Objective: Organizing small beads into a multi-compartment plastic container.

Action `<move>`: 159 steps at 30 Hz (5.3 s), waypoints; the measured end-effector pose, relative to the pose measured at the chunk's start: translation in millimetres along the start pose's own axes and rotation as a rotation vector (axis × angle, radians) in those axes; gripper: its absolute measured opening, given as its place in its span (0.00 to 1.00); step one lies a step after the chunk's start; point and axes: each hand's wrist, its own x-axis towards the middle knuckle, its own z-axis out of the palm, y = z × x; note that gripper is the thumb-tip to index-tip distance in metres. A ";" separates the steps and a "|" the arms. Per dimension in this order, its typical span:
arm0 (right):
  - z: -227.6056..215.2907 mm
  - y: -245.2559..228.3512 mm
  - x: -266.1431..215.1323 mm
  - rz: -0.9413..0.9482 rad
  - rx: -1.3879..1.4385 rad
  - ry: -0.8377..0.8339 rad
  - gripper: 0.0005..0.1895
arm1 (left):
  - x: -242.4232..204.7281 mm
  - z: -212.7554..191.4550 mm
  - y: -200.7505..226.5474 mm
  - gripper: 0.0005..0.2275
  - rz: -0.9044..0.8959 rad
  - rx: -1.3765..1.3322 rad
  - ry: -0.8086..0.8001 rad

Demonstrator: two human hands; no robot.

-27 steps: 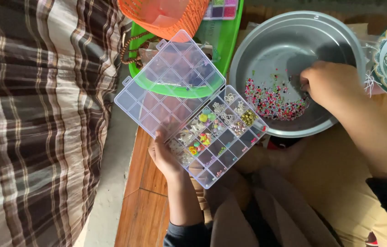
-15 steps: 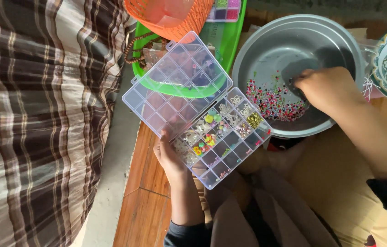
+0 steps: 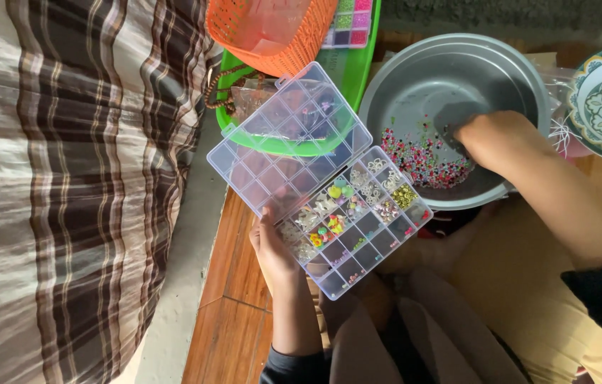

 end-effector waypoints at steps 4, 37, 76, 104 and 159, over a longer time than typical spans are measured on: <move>12.9 5.7 4.5 0.005 -0.033 0.044 0.08 | -5.6 3.8 5.5 0.20 -0.010 -0.016 -0.001; -60.5 -30.9 -39.2 -0.329 1.081 0.629 0.22 | 5.9 -10.5 -48.7 0.18 0.013 -0.209 -0.210; -22.1 10.2 -55.7 0.183 1.852 -0.093 0.20 | 3.8 -9.8 -20.5 0.20 -0.044 -0.072 -0.095; -108.4 -97.1 -102.3 0.024 1.330 -0.245 0.14 | -9.0 26.3 -44.5 0.17 -0.069 -0.356 -0.284; -57.1 -97.4 -166.8 -0.148 1.975 -0.151 0.14 | -22.7 22.5 -45.0 0.16 -0.016 -0.382 -0.284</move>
